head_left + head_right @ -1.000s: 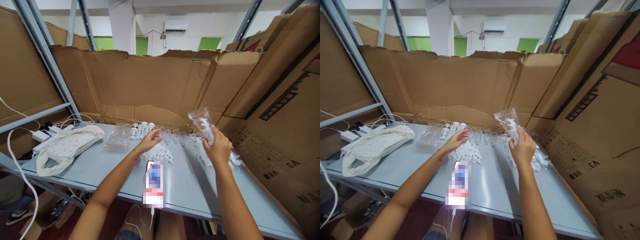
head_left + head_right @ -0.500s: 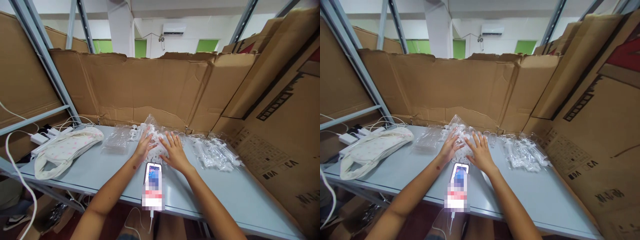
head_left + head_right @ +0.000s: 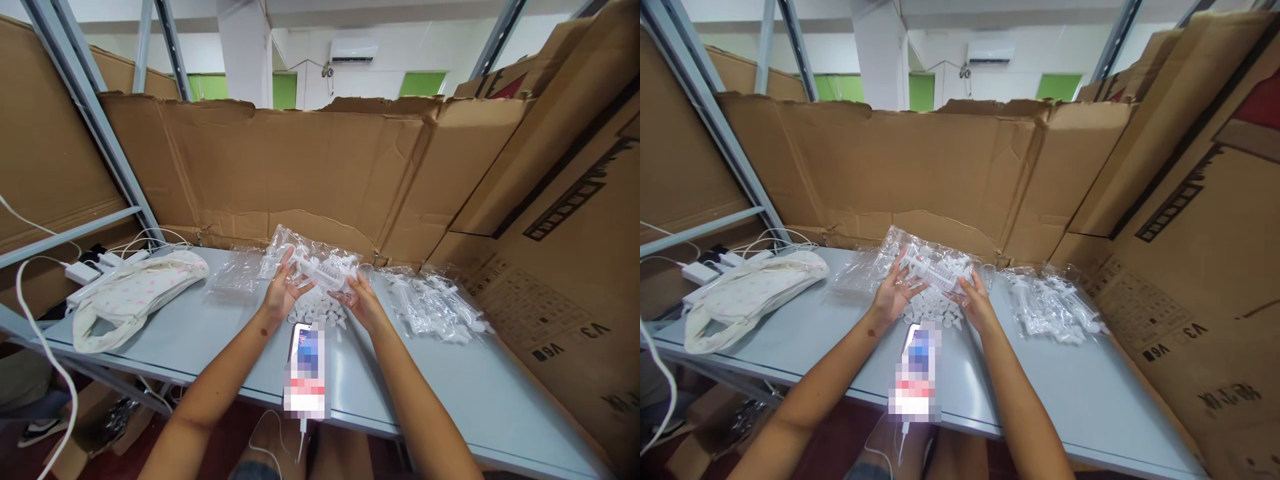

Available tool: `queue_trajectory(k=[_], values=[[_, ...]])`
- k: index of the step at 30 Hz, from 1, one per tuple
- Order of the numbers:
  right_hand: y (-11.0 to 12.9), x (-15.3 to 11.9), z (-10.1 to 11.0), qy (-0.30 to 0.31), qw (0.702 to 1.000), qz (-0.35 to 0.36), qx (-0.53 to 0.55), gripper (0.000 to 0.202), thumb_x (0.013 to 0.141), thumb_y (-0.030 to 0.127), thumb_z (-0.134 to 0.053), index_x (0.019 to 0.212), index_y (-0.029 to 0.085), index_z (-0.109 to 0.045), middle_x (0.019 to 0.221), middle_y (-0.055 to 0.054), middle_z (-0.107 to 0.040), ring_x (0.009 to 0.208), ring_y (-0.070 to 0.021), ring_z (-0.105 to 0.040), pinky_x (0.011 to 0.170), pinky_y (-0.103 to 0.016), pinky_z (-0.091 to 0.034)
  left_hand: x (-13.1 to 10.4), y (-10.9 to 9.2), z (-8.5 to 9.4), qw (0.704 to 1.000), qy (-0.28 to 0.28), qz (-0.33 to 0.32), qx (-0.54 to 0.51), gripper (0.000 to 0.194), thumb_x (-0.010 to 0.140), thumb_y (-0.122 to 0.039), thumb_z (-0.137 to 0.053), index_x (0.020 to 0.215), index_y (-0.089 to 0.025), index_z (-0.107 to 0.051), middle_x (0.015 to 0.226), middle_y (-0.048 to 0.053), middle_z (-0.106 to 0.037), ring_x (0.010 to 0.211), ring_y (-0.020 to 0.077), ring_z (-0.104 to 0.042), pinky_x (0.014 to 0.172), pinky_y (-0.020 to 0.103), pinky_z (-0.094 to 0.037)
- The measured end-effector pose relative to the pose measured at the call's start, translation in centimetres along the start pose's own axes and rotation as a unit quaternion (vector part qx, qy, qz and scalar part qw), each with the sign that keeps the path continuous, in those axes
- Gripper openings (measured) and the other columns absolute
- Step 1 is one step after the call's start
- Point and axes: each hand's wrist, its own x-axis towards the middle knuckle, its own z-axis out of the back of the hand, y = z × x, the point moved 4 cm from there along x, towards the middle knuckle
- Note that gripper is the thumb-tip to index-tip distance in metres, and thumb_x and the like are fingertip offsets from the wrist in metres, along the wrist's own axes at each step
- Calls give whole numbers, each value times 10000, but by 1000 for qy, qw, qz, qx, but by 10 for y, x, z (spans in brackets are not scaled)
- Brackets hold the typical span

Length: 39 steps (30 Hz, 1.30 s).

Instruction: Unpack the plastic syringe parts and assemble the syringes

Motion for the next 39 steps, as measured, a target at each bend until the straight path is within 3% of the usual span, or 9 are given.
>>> queue_trajectory(k=[2,5,11,15,20,24,32,35,39], values=[[0,-4,-2,19,999,-11,25,434,651,308,-734,1053,258,-580,1006,-1,-668,858,-176,-645,744,-360,-562,-1,3,-1,1000,13,15,-16,544,873,-517,-413,1381,-372,-283,1381,40,-425,1084,212,-565,900,439,-506],[2,-8,1,-2,999,-19,26,309,653,249,-717,944,240,-616,934,15,-680,795,-156,-638,667,-305,-565,0,6,1,999,18,35,-22,534,864,-500,-446,1367,-363,-329,1362,40,-450,1045,203,-587,896,424,-507],[1,-5,20,-85,995,-32,45,307,656,243,-678,946,293,-593,853,52,-667,730,-133,-629,631,-279,-565,6,2,18,998,-37,3,45,578,793,-367,-618,1321,-268,-406,1247,100,-564,984,202,-630,859,365,-501],[-2,-5,20,-63,992,-47,101,356,641,296,-728,956,300,-563,919,37,-662,842,-176,-643,745,-394,-579,8,-2,23,995,-48,-21,83,606,743,-331,-675,1287,-227,-429,1191,126,-597,964,225,-644,831,353,-497],[-7,-7,15,-48,990,-64,117,431,613,219,-772,955,302,-523,926,39,-673,827,-169,-664,700,-352,-599,8,-5,22,992,-35,-52,109,670,709,-333,-701,1298,-227,-399,1172,131,-601,950,238,-648,864,394,-478],[-6,-8,12,-40,990,-60,119,499,623,181,-766,1016,321,-492,924,54,-676,820,-163,-675,705,-356,-605,9,-8,25,986,-63,-97,119,698,682,-307,-722,1287,-230,-383,1144,115,-605,958,224,-638,876,394,-483],[-2,-12,8,-34,993,-52,100,296,617,177,-777,802,221,-551,791,37,-684,772,-163,-663,724,-370,-602,13,-14,34,981,-73,-103,149,675,688,-279,-709,1274,-241,-377,1054,95,-627,849,205,-662,771,365,-529],[0,-12,9,-17,994,-51,91,279,618,198,-779,805,213,-572,761,40,-677,741,-153,-654,719,-371,-597,14,-16,39,963,-93,-137,214,648,697,-272,-694,1266,-252,-383,1063,84,-609,802,168,-653,716,315,-530],[0,-9,17,-48,991,-54,110,299,584,169,-794,770,224,-567,763,49,-679,742,-161,-658,702,-377,-596,13,-14,43,904,-115,-192,364,432,713,-280,-667,1110,-242,-501,1062,43,-581,673,89,-606,676,253,-498]])
